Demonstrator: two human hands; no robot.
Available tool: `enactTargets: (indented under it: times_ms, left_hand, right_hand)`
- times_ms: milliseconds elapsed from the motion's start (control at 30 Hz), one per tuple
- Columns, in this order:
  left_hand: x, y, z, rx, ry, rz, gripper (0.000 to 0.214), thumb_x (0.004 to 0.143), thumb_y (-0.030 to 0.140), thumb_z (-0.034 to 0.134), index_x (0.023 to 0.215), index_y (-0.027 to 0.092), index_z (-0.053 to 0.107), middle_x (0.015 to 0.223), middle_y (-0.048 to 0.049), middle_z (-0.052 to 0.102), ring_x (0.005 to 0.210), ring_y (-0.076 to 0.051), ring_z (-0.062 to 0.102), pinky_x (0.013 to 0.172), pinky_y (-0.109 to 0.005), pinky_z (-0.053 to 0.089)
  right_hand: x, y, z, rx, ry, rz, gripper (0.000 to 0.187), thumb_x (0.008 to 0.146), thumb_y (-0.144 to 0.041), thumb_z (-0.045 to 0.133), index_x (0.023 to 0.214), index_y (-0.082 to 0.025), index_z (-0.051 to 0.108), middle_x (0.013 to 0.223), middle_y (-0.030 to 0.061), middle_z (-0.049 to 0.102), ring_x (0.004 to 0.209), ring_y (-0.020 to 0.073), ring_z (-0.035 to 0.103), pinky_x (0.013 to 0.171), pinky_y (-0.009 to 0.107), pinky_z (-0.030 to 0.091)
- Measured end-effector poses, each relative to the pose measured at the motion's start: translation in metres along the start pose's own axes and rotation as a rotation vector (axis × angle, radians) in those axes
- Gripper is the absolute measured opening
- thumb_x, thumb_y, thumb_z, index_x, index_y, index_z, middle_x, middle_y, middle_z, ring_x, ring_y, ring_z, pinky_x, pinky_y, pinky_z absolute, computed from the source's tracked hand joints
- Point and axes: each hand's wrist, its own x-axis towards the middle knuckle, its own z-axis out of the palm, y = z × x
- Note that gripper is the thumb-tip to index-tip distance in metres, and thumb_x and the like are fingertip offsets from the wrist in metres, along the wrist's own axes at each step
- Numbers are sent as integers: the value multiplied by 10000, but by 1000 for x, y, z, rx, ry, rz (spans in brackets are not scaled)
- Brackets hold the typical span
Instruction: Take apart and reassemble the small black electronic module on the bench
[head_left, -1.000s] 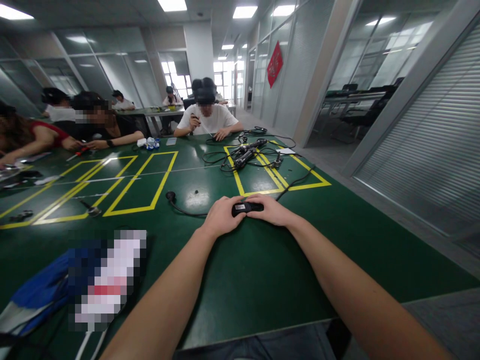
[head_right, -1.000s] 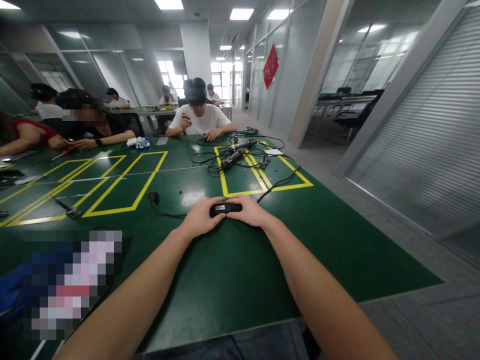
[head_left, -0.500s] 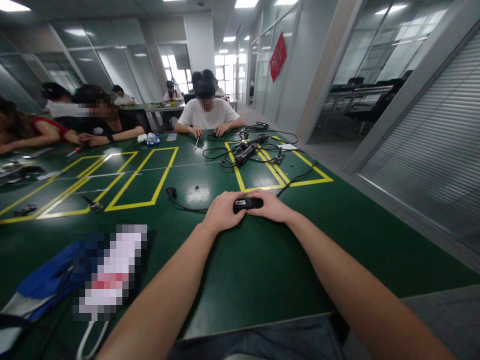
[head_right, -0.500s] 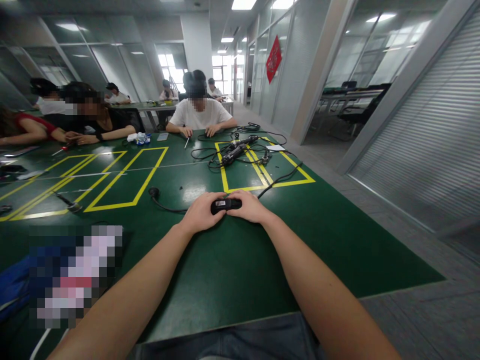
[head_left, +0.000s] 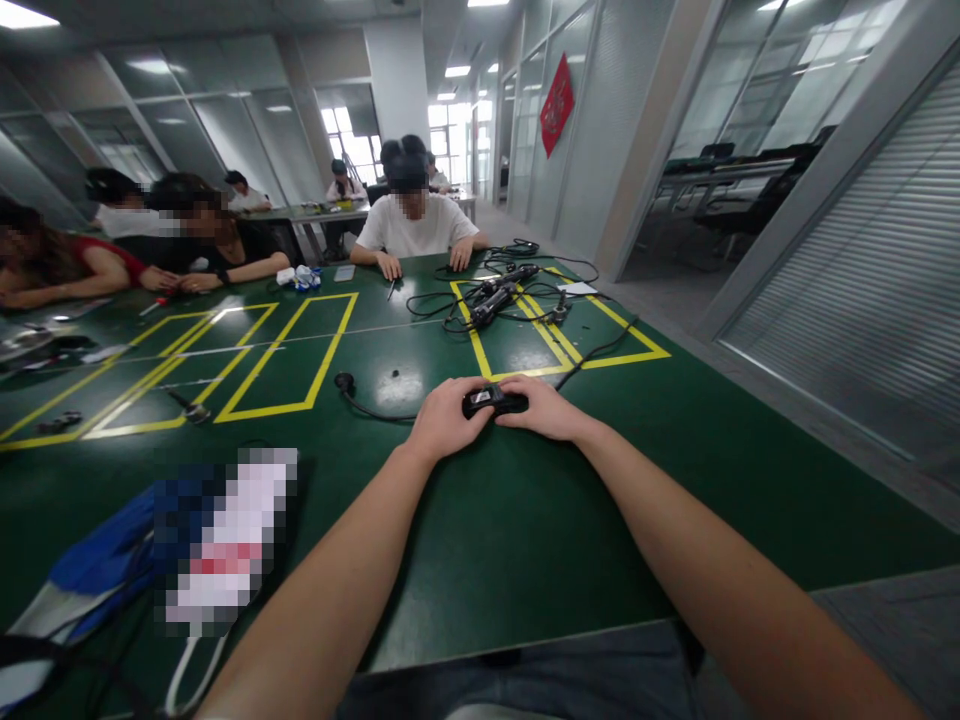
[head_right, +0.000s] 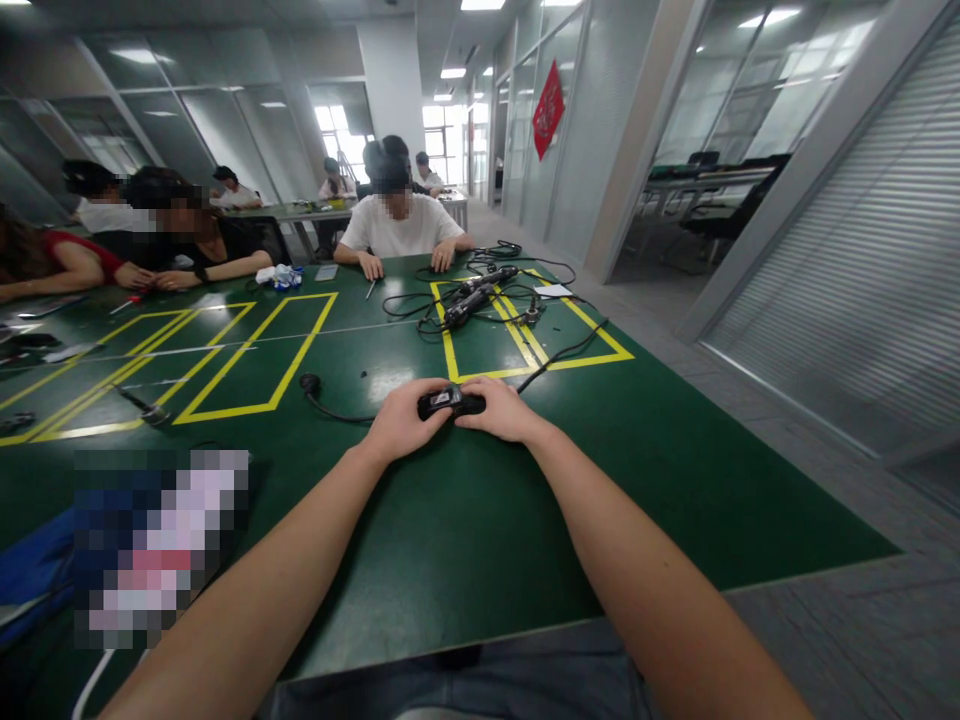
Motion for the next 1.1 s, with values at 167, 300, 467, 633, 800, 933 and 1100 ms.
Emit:
enactTargets:
  times_ms: [167, 300, 467, 633, 800, 933, 1100]
  left_hand:
    - [1, -4, -1, -58, 94, -48, 346, 901, 247, 723, 1245, 225, 748, 1234, -81, 797, 1155, -273, 739, 1071, -451, 587]
    - [0, -2, -2, -40, 79, -23, 342, 885, 235, 733, 1225, 217, 759, 1196, -89, 803, 1125, -279, 734, 1039, -458, 590]
    - [-1, 2, -4, -2, -20, 53, 351, 872, 230, 739, 1222, 244, 773, 1155, -75, 808, 1070, -283, 720, 1000, -463, 585]
    - [1, 4, -6, 27, -74, 69, 345, 885, 236, 720, 1225, 250, 777, 1179, -70, 803, 1088, -286, 711, 1011, -467, 575]
    - [0, 3, -6, 83, -102, 109, 349, 904, 229, 710, 1249, 242, 761, 1216, -82, 792, 1119, -291, 702, 1033, -476, 569]
    - [0, 5, -6, 147, -110, 130, 312, 909, 225, 713, 1218, 227, 757, 1210, -91, 789, 1128, -301, 691, 1026, -478, 569]
    - [0, 5, -6, 106, -120, 78, 330, 899, 228, 729, 1228, 214, 744, 1192, -94, 792, 1121, -301, 695, 1033, -475, 573]
  right_hand:
    - [0, -2, 2, -20, 12, 18, 453, 762, -407, 916, 1185, -287, 807, 1297, 83, 741, 1238, 322, 668, 1144, 537, 489]
    - [-1, -5, 3, -17, 32, 41, 537, 747, -394, 918, 1253, -287, 773, 1301, 77, 749, 1215, 317, 677, 1115, 533, 504]
    - [-1, -4, 5, -4, 48, 44, 572, 736, -376, 916, 1277, -287, 753, 1282, 67, 758, 1189, 302, 682, 1102, 518, 507]
    - [0, -2, 4, -25, 38, 11, 494, 752, -388, 902, 1221, -292, 778, 1261, 63, 758, 1206, 312, 677, 1109, 530, 502]
    - [0, -6, 3, -39, 30, 6, 479, 767, -411, 891, 1214, -276, 783, 1266, 81, 755, 1225, 327, 669, 1113, 550, 499]
    - [0, -8, 2, -26, 21, 11, 496, 761, -391, 897, 1227, -273, 777, 1290, 85, 749, 1236, 326, 668, 1121, 549, 492]
    - [0, -9, -3, -35, -54, 7, 561, 744, -401, 913, 1275, -301, 760, 1357, 76, 728, 1291, 347, 645, 1151, 563, 463]
